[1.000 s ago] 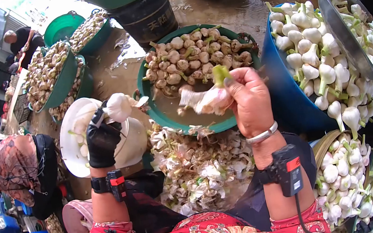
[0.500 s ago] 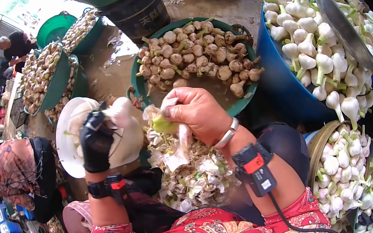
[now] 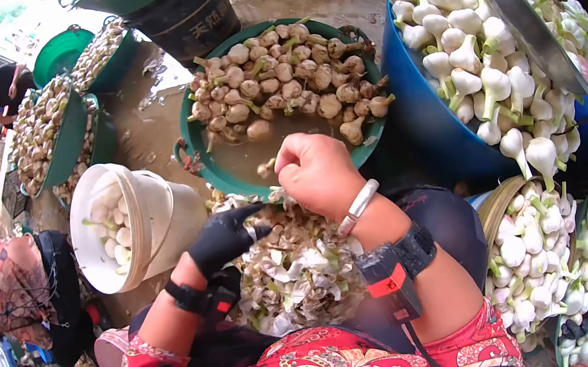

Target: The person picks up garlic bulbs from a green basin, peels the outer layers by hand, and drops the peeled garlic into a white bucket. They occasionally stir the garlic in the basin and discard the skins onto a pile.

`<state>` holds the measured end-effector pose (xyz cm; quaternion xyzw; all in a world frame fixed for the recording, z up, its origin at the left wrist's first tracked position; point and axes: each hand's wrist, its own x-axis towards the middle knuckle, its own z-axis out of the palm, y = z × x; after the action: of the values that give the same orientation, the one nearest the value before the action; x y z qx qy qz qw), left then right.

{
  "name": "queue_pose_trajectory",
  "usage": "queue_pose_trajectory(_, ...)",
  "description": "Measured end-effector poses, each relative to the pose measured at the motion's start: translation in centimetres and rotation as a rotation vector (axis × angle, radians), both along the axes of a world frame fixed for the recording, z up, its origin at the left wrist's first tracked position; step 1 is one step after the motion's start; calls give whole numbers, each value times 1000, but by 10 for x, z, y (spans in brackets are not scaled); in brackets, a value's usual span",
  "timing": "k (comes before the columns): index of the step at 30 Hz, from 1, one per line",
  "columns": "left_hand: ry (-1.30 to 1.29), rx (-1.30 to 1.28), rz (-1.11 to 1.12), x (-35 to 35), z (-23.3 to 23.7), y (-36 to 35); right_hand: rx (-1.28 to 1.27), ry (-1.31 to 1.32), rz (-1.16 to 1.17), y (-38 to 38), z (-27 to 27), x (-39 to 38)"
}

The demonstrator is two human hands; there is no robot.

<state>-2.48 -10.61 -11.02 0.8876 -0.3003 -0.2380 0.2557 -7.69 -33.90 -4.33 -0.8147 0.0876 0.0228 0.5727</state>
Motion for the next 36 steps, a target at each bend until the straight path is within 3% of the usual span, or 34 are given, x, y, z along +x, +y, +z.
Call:
queue_pose_trajectory(2, 0, 159, 56, 33, -19, -17, 309, 73, -114, -9, 1, 0)
queue_pose_trajectory(4, -239, 148, -15, 72, -68, -21, 172, 14, -125, -10, -4, -3)
queue_pose_trajectory(6, -248, 71, -10, 99, -98, -36, -115, -78, -114, -11, 1, -4)
queue_pose_trajectory(7, -248, 61, -26, 108, -115, -43, -119, -66, -119, -11, 7, -3)
queue_pose_trajectory(9, -217, 147, -32, 110, -134, -64, 169, 56, -176, -12, 16, 2)
queue_pose_trajectory(11, -193, 230, -46, 118, -154, -80, 179, 75, -215, -15, 18, 6)
queue_pose_trajectory(13, -49, 450, -241, 129, -182, -84, 118, 44, -267, -17, 19, 8)
queue_pose_trajectory(15, -58, 387, -239, 128, -180, -77, 134, 67, -273, -18, 19, 9)
queue_pose_trajectory(17, 111, 91, 72, 125, -160, -62, 198, -32, -286, -15, 9, 9)
queue_pose_trajectory(18, 549, -105, 340, 121, -132, -59, 206, -46, -279, -13, 6, 10)
queue_pose_trajectory(19, 531, -104, 349, 113, -102, -55, 181, -5, -222, -11, 4, 10)
queue_pose_trajectory(21, 846, -517, 466, 93, -40, -49, 163, 10, -146, 2, -1, 10)
queue_pose_trajectory(23, 963, -676, 432, 68, 6, -42, 121, 38, -144, 21, -7, 7)
queue_pose_trajectory(24, 652, -645, 193, 55, 20, -36, 73, -42, -123, 31, -13, 6)
queue_pose_trajectory(25, 34, -468, -167, 46, 37, -29, 78, -53, -114, 37, -21, 5)
queue_pose_trajectory(27, -130, -497, -193, 25, 64, -21, 256, -159, -44, 49, -28, 7)
queue_pose_trajectory(28, -141, -496, -189, 18, 69, -18, 283, -313, -65, 55, -31, 6)
queue_pose_trajectory(30, 856, -900, 517, 10, 77, -13, 430, -304, -50, 61, -24, 6)
queue_pose_trajectory(31, 850, -905, 519, 8, 79, -12, 577, -283, -41, 63, -22, 6)
queue_pose_trajectory(33, 784, -914, 534, 5, 82, -11, 587, -221, -19, 60, -17, 5)
queue_pose_trajectory(35, 796, -938, 497, 2, 79, -10, 863, -112, 5, 55, -16, 6)
queue_pose_trajectory(36, 805, -961, 462, 2, 78, -11, 846, -99, 6, 53, -16, 6)
